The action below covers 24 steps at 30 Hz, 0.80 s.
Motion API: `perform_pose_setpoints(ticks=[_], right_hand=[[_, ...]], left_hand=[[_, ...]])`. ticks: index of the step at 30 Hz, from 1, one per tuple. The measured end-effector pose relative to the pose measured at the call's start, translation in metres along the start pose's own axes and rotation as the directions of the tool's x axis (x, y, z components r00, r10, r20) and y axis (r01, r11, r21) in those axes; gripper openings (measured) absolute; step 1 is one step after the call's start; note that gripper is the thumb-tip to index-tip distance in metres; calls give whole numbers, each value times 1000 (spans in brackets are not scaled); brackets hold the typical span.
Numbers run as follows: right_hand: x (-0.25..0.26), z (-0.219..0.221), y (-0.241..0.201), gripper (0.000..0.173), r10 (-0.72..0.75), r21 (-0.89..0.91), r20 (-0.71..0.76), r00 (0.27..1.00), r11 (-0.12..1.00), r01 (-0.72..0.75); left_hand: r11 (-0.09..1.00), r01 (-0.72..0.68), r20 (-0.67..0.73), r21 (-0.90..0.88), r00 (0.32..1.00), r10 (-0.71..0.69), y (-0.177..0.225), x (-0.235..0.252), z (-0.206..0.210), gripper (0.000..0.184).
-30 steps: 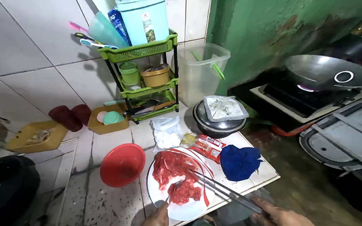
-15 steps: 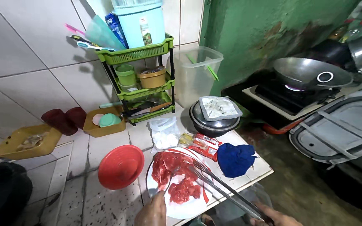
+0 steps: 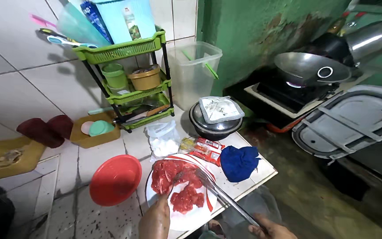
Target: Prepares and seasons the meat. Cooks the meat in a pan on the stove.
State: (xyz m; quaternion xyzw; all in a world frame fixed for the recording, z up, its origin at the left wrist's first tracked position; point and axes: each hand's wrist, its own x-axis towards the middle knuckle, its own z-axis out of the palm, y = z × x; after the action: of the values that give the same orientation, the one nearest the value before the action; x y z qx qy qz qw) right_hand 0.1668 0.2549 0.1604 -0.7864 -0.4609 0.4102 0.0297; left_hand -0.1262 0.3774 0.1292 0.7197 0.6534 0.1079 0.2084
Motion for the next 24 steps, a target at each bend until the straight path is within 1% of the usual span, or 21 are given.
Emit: perform_pose_setpoints(ticks=[3,8,11,14,16,19,21,22,24], right_hand=[[5,-1,7,48,-1,37,26,1000,999,0],[3,-2,14,48,-22,71,22,1000,997,20],[1,-8,21,52,-28,19,-34,999,999,29],[-6,-23,23,54,-75,1,-137,988,997,76],[-5,-35,25,57,-108,-63,-165,980,993,99],[3,-51,19,59,-70,-208,-101,992,977,48],[10,-57,11,57,-54,-254,-61,997,966,37],[15,-59,8,56,-57,-271,-40,998,962,44],[23,-63,7,55,-63,-303,18,998,951,65]], left_hand=[[1000,18,12,-2,1000,-18,-1,0,0,33],[999,40,15,-5,999,-40,0,-1,4,32],[1000,2,32,0,999,-2,6,-6,-3,33],[998,-67,-21,-22,998,66,14,-9,-7,32],[997,-82,-20,-16,997,81,19,-5,-7,32],[994,-112,-4,13,994,112,23,4,-1,32],[990,-138,-21,36,990,139,22,8,6,31],[990,-133,-14,49,991,134,23,9,7,31],[995,-64,78,82,995,58,29,11,3,34]])
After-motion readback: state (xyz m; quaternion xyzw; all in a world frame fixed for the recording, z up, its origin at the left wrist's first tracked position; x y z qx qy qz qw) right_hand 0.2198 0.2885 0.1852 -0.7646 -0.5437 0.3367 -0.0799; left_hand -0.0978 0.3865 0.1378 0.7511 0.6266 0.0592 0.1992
